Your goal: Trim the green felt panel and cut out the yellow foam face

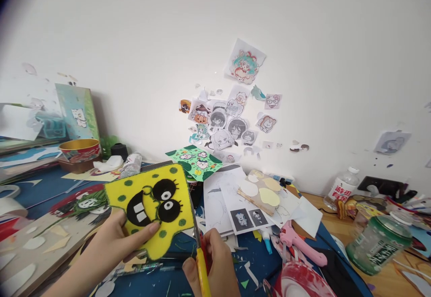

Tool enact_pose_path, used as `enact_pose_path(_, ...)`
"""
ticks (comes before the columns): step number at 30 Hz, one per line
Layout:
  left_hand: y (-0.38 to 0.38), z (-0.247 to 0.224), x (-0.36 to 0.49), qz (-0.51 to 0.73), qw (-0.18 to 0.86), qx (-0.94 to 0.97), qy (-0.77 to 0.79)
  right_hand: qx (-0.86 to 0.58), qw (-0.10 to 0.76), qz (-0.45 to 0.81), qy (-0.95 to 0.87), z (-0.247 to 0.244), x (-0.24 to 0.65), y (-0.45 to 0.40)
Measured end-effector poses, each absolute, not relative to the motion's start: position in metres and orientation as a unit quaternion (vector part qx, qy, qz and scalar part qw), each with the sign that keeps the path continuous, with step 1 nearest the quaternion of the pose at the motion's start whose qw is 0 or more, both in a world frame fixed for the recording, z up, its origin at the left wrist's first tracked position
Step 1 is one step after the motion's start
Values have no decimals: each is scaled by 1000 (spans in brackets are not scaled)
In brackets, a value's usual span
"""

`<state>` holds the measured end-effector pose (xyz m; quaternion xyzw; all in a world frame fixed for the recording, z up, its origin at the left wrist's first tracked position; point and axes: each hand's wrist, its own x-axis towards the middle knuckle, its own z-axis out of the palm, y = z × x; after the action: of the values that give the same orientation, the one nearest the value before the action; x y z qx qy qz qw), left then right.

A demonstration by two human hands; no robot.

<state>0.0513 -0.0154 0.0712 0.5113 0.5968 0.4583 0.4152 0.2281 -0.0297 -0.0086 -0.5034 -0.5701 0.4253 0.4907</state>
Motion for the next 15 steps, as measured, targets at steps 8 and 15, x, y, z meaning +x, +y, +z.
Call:
enact_pose_path(8, -13, 70, 48, 436, 408, 560, 575, -462, 496, 425, -599, -9, 232, -27)
enact_pose_path(15, -16, 73, 49, 411, 429, 571, 566, -471, 512, 394, -600, -9, 228, -29)
